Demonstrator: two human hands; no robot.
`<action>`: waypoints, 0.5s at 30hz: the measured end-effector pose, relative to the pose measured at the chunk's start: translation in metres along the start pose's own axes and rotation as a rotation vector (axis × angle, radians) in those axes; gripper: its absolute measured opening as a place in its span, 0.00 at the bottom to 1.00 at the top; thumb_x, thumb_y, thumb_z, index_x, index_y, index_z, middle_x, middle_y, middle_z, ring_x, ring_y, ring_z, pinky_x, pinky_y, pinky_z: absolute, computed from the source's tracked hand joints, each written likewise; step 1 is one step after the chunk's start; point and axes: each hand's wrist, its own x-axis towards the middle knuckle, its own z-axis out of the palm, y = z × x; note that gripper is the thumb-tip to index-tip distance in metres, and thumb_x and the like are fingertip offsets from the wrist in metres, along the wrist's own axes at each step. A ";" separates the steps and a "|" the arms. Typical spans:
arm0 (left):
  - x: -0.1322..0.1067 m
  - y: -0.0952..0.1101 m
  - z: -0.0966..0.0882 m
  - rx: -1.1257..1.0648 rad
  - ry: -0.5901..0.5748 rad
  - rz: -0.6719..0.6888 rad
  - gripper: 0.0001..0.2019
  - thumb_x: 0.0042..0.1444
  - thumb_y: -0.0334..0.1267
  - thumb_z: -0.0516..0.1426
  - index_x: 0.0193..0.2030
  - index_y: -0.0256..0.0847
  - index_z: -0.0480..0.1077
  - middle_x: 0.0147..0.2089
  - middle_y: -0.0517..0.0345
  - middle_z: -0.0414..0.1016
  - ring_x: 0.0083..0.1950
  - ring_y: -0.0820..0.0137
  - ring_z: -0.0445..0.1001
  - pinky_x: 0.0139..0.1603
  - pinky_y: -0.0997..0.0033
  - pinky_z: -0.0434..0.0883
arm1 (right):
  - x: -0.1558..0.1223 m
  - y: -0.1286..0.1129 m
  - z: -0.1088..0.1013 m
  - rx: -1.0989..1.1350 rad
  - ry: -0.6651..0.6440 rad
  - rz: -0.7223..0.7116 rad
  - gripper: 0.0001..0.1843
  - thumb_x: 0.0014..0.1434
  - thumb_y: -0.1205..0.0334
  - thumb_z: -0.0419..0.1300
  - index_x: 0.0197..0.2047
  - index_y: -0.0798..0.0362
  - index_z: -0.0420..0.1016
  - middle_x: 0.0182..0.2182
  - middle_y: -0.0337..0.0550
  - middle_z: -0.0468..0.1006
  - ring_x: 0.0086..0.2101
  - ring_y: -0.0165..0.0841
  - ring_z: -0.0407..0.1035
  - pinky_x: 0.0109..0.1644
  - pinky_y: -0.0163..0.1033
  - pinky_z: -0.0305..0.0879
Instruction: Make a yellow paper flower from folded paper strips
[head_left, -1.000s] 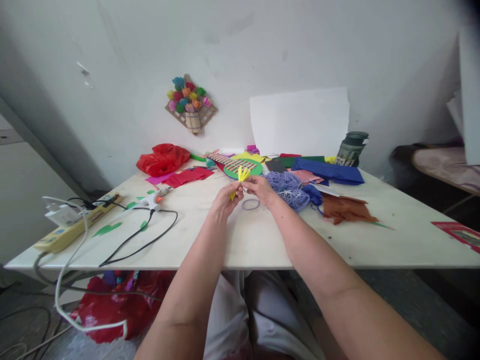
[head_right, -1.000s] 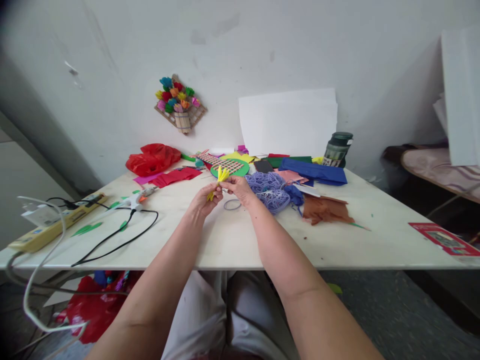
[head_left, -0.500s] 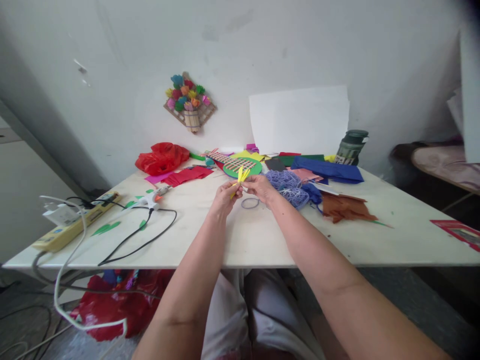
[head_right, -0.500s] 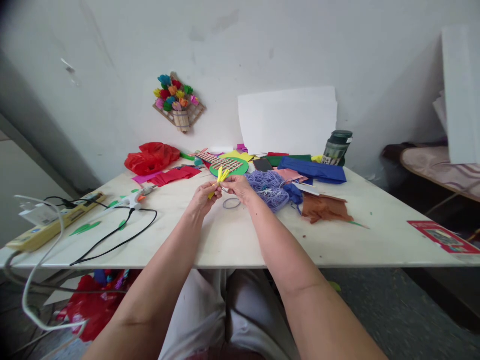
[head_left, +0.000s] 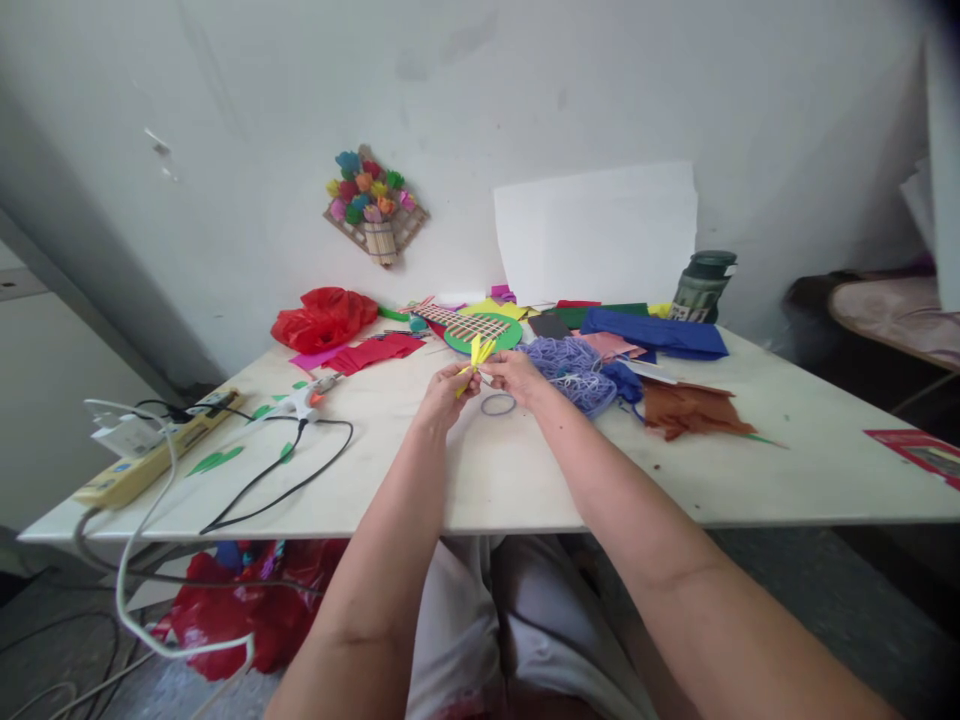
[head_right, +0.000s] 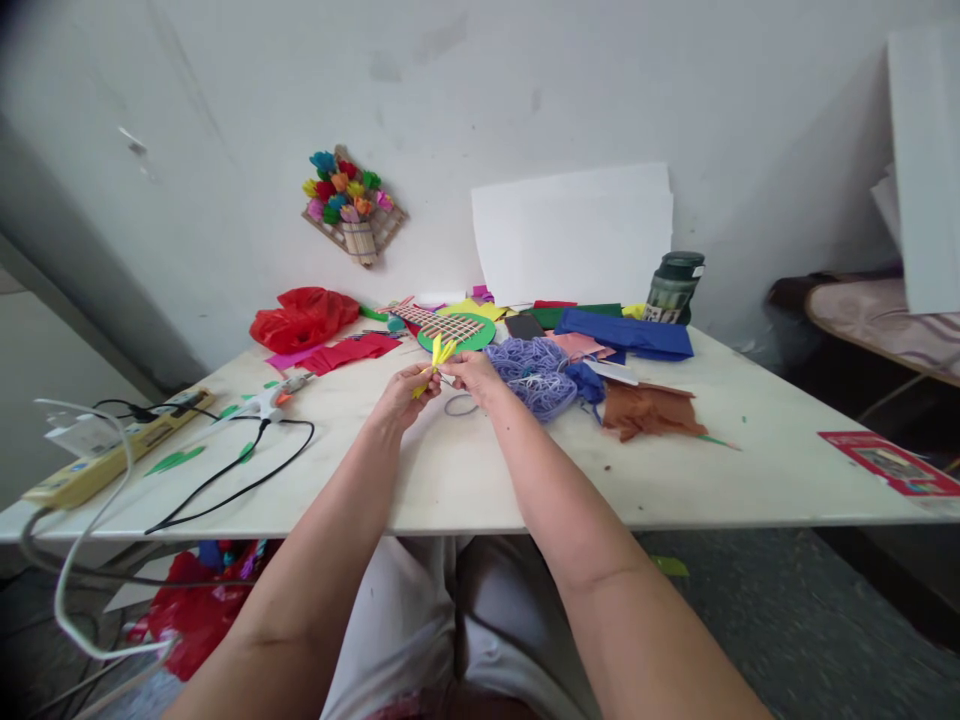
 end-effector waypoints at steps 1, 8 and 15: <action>0.000 0.000 -0.001 0.013 0.009 0.009 0.10 0.40 0.32 0.61 0.32 0.31 0.69 0.23 0.58 0.68 0.23 0.79 0.63 0.28 0.77 0.62 | -0.002 -0.002 0.001 0.022 0.006 -0.002 0.17 0.33 0.62 0.69 0.21 0.56 0.63 0.15 0.30 0.61 0.17 0.19 0.52 0.19 0.30 0.48; 0.003 -0.001 -0.009 0.087 0.050 0.029 0.12 0.39 0.33 0.61 0.32 0.31 0.68 0.24 0.57 0.69 0.23 0.79 0.63 0.27 0.77 0.61 | -0.009 -0.013 0.003 0.142 0.010 -0.015 0.12 0.46 0.58 0.61 0.20 0.54 0.63 0.12 0.28 0.52 0.14 0.19 0.45 0.21 0.31 0.53; 0.008 -0.003 -0.012 0.392 0.165 0.097 0.10 0.42 0.33 0.59 0.33 0.32 0.69 0.22 0.57 0.70 0.20 0.78 0.63 0.24 0.76 0.61 | -0.009 -0.011 0.001 0.126 -0.140 -0.088 0.12 0.44 0.57 0.62 0.20 0.55 0.66 0.13 0.30 0.61 0.14 0.20 0.53 0.31 0.37 0.63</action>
